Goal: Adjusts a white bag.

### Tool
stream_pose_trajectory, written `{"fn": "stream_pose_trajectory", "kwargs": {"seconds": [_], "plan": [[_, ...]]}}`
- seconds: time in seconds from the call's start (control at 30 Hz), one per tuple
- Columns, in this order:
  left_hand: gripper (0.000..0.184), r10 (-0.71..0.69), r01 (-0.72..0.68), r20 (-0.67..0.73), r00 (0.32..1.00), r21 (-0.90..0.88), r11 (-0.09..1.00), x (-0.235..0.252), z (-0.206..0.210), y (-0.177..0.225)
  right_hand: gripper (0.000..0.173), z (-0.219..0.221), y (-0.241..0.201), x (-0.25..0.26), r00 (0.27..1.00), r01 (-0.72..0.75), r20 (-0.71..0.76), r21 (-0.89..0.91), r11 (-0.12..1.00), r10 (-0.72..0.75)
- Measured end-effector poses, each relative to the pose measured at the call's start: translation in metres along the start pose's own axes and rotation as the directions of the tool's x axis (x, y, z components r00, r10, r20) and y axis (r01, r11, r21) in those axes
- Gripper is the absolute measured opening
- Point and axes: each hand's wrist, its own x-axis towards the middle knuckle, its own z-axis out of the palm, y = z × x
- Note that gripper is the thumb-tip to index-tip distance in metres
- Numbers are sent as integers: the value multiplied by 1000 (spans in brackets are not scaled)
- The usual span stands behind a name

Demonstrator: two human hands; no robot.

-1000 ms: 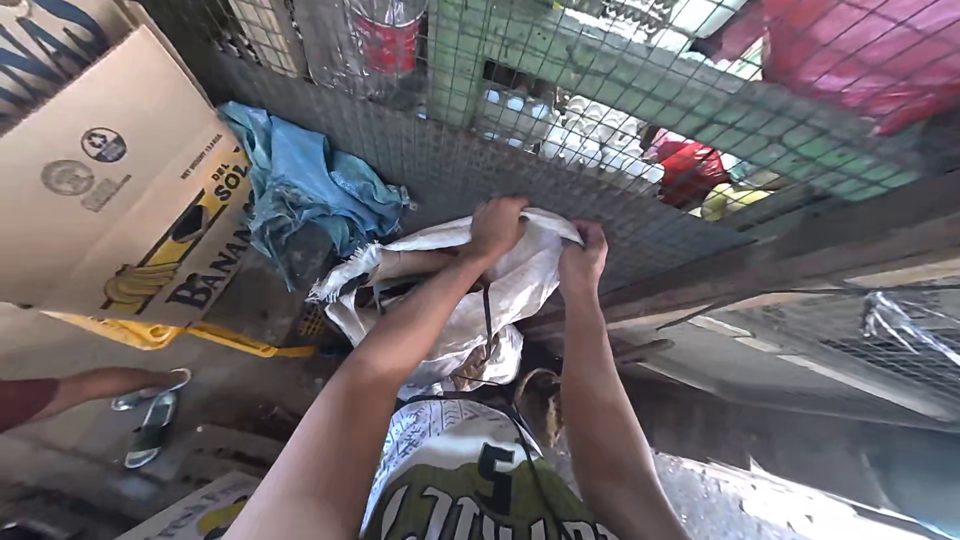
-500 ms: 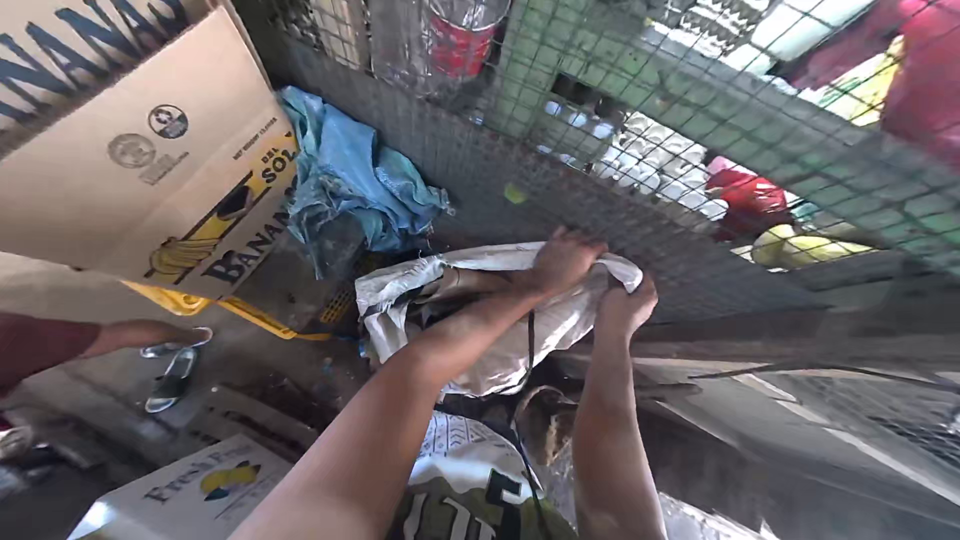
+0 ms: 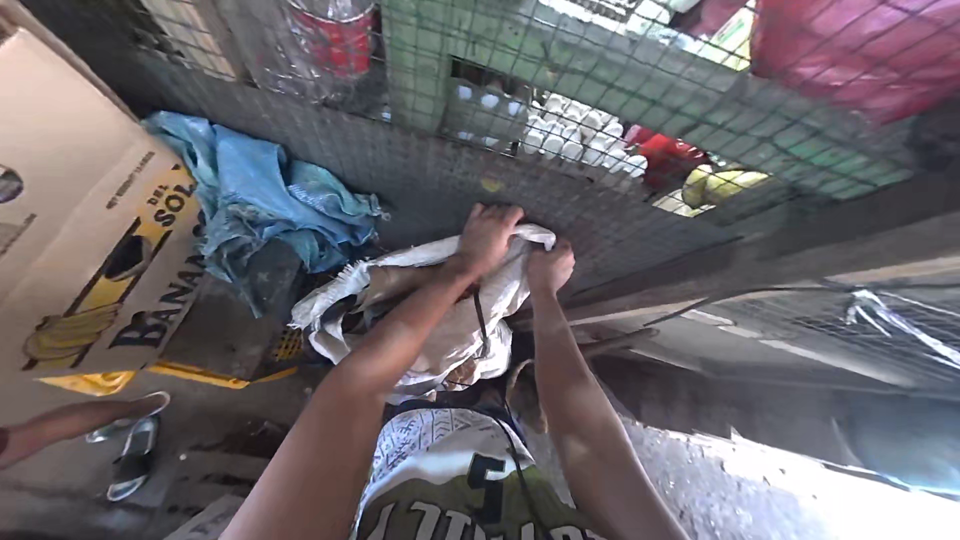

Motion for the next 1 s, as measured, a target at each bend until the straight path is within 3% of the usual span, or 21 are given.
{"fn": "stream_pose_trajectory", "kwargs": {"seconds": [0.1, 0.2, 0.3, 0.37, 0.43, 0.53, 0.6, 0.67, 0.77, 0.83, 1.0], "plan": [[42, -40, 36, -50, 998, -65, 997, -11, -15, 4, 45, 10, 7, 6, 996, -60, 65, -18, 998, 62], [23, 56, -70, -206, 977, -62, 996, -44, -31, 23, 46, 14, 9, 9, 991, -77, 114, -3, 997, 77], [25, 155, -159, -69, 985, -59, 985, -60, -20, 32, 46, 13, 10, 11, 990, -61, 132, 12, 998, 59], [37, 73, -69, 36, 997, -110, 992, -54, -4, 22, 49, 13, 12, 11, 988, -54, 145, 4, 999, 53], [40, 26, -24, 11, 1000, -137, 990, -40, 10, 6, 53, 11, 12, 13, 987, -49, 154, 17, 999, 46], [37, 65, -70, -34, 997, -186, 980, -29, 16, -5, 54, 6, 17, 11, 986, -15, 167, 32, 999, 9], [33, 68, -68, -5, 998, -205, 976, -26, 19, -6, 56, 0, 22, -3, 991, 55, 114, 73, 996, -63], [29, 68, -58, 36, 997, -224, 973, -26, 23, -6, 62, -10, 30, -26, 977, 215, -29, 95, 972, -213], [26, 50, -32, 83, 995, -207, 978, -30, 36, -5, 35, -4, 45, -39, 817, 546, -263, 68, 835, -513], [25, 6, 11, 105, 994, -157, 988, -32, 39, -1, 22, 4, 45, -36, 769, 630, -220, 98, 770, -601], [21, -61, 55, 85, 995, 68, 996, -28, 43, 9, 25, 20, 36, -16, 839, 544, -64, 53, 838, -540]]}}
